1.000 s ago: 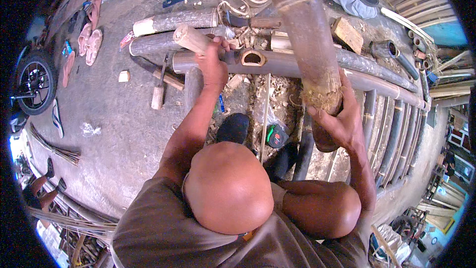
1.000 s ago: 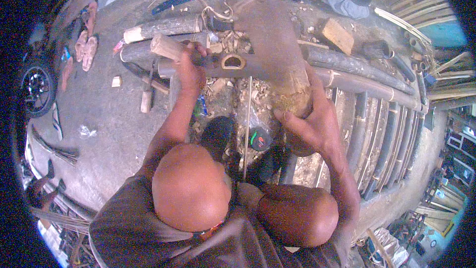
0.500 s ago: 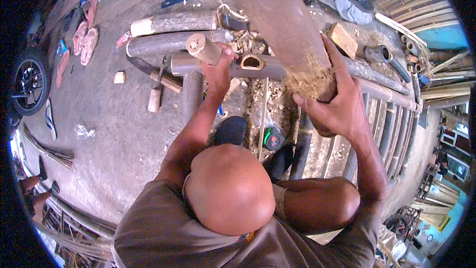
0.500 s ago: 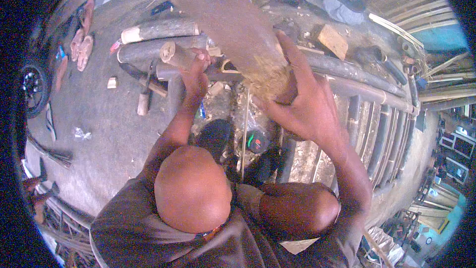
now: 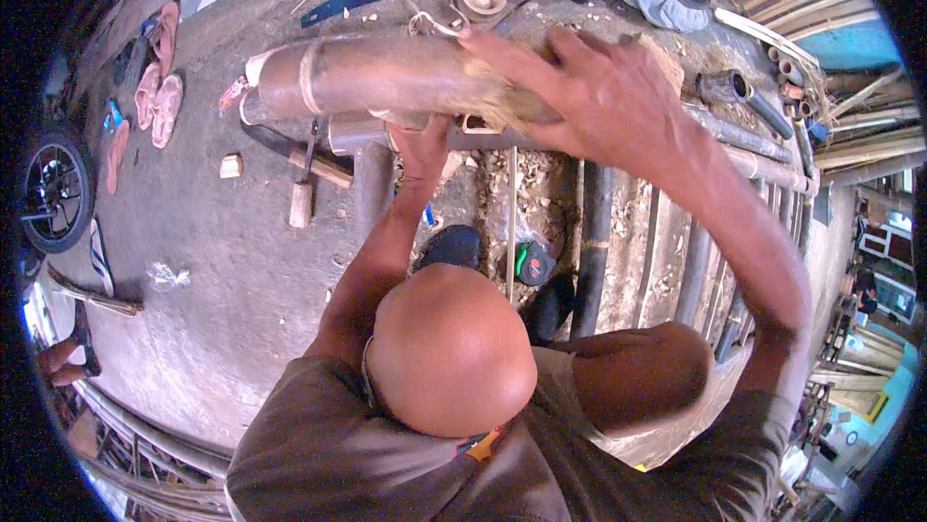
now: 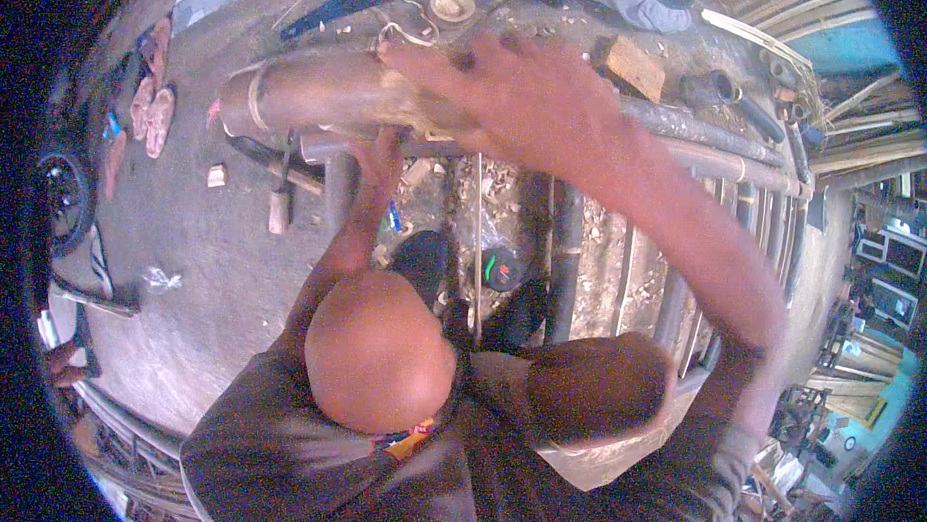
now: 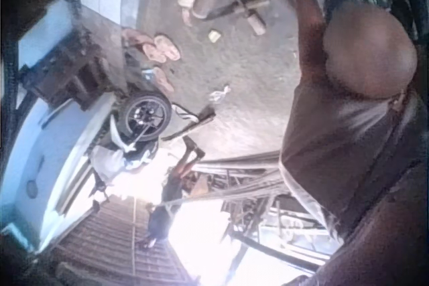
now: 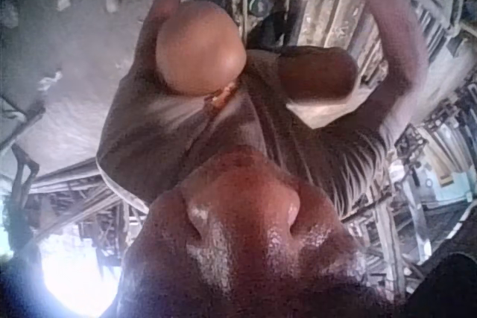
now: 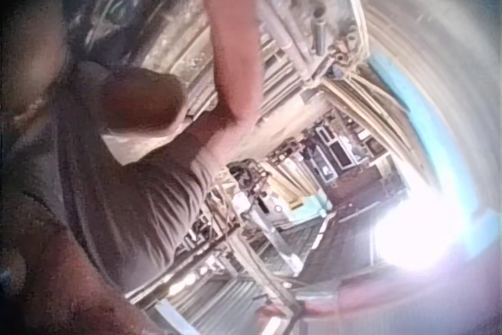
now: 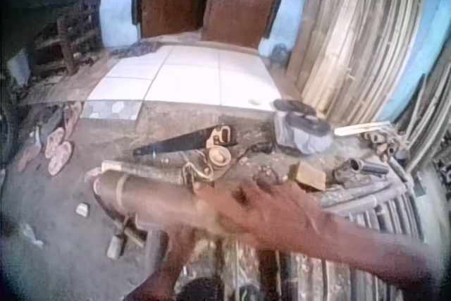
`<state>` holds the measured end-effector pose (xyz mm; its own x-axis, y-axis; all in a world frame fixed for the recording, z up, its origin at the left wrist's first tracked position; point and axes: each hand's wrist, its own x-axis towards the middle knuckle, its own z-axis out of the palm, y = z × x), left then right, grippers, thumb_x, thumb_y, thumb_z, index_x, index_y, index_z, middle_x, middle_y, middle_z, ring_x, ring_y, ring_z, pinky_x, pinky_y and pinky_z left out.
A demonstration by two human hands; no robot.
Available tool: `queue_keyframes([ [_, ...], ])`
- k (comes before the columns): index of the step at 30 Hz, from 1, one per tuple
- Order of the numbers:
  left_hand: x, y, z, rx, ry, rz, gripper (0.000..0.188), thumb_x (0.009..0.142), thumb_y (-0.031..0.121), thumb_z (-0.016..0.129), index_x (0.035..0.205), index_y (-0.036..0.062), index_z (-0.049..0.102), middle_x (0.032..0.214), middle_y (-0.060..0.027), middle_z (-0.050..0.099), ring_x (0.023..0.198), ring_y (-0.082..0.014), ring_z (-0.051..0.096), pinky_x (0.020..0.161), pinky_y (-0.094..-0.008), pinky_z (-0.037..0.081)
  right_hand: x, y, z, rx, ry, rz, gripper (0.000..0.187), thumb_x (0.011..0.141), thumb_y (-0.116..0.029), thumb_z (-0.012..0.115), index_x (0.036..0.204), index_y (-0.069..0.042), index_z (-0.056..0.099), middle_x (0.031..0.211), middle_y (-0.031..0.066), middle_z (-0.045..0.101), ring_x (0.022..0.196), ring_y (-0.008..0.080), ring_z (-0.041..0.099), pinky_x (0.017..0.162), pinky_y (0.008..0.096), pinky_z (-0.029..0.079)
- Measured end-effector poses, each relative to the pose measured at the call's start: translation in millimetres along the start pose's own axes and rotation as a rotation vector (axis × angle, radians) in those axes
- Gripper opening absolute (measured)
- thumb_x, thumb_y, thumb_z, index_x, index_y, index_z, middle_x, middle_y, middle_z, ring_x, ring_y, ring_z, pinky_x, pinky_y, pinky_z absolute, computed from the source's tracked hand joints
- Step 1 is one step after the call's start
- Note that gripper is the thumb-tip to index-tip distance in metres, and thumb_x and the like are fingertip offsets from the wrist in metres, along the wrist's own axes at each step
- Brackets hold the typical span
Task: The person measures and marks bamboo poles, then uses a mallet to fit them into a frame structure. The person repeatedly adjusts and secures the bamboo pieces to form a larger assembly.
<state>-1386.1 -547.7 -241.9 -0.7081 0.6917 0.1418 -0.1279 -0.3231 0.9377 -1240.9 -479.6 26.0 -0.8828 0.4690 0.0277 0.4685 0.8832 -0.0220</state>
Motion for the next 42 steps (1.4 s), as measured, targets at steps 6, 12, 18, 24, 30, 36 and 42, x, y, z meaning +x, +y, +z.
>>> queue_keyframes([
  [6,14,-56,-32,-0.031,0.066,-0.003,0.031,0.081,-0.001,0.077,0.106,0.0008,0.059,0.093,-0.0073,0.068,0.079,-0.0168,0.066,0.073,-0.0323,0.056,44,-22,-26,0.293,0.399,-0.195,0.084,0.075,-0.039,0.081,0.151,-0.032,0.044,0.100,0.0163,0.068,0.083,0.0358,0.071,0.066,0.0433,0.059],
  [12,-4,-34,-1,0.029,0.020,-0.111,0.033,0.086,0.001,0.071,0.116,-0.0030,0.059,0.109,-0.0126,0.068,0.099,-0.0235,0.066,0.087,-0.0377,0.054,37,-9,-21,-0.217,-0.070,-0.147,0.086,0.072,-0.031,0.083,0.150,-0.032,0.046,0.102,0.0114,0.071,0.084,0.0338,0.072,0.068,0.0422,0.060],
  [18,-1,-77,-24,0.495,-0.031,0.113,0.047,0.093,0.017,0.066,0.132,-0.0059,0.054,0.130,-0.0205,0.060,0.120,-0.0319,0.057,0.104,-0.0437,0.043,36,-11,2,0.070,0.015,-0.161,0.080,0.074,-0.041,0.077,0.148,-0.032,0.047,0.087,0.0170,0.070,0.073,0.0349,0.072,0.060,0.0472,0.058],
  [24,1,-78,-34,0.255,0.108,-0.198,0.050,0.086,0.005,0.072,0.130,-0.0071,0.052,0.132,-0.0215,0.058,0.124,-0.0324,0.053,0.109,-0.0433,0.040,49,-21,-6,0.046,0.283,-0.216,0.079,0.075,-0.030,0.077,0.148,-0.028,0.050,0.076,0.0107,0.069,0.067,0.0318,0.070,0.058,0.0434,0.056],
  [30,10,-75,-37,0.110,0.039,-0.035,0.051,0.084,0.003,0.073,0.130,-0.0046,0.053,0.129,-0.0137,0.061,0.116,-0.0252,0.059,0.104,-0.0390,0.046,55,-17,1,-0.029,0.155,-0.231,0.074,0.079,-0.039,0.075,0.148,-0.032,0.049,0.075,0.0141,0.068,0.064,0.0336,0.069,0.055,0.0437,0.054],
  [36,0,-28,16,0.006,0.012,-0.162,0.041,0.082,0.004,0.076,0.120,-0.0024,0.060,0.115,-0.0094,0.067,0.100,-0.0200,0.064,0.087,-0.0344,0.053,40,5,7,-0.129,-0.071,-0.080,0.076,0.080,-0.047,0.076,0.149,-0.032,0.048,0.089,0.0171,0.070,0.074,0.0370,0.071,0.062,0.0462,0.057],
  [42,-32,28,90,0.066,-0.577,0.304,0.044,0.077,0.017,0.083,0.115,0.0075,0.064,0.110,-0.0066,0.066,0.090,-0.0207,0.068,0.074,-0.0377,0.057,-29,22,-12,0.333,0.360,0.363,0.086,0.073,-0.035,0.083,0.149,-0.014,0.046,0.117,0.0256,0.069,0.103,0.0389,0.070,0.088,0.0467,0.057],
])
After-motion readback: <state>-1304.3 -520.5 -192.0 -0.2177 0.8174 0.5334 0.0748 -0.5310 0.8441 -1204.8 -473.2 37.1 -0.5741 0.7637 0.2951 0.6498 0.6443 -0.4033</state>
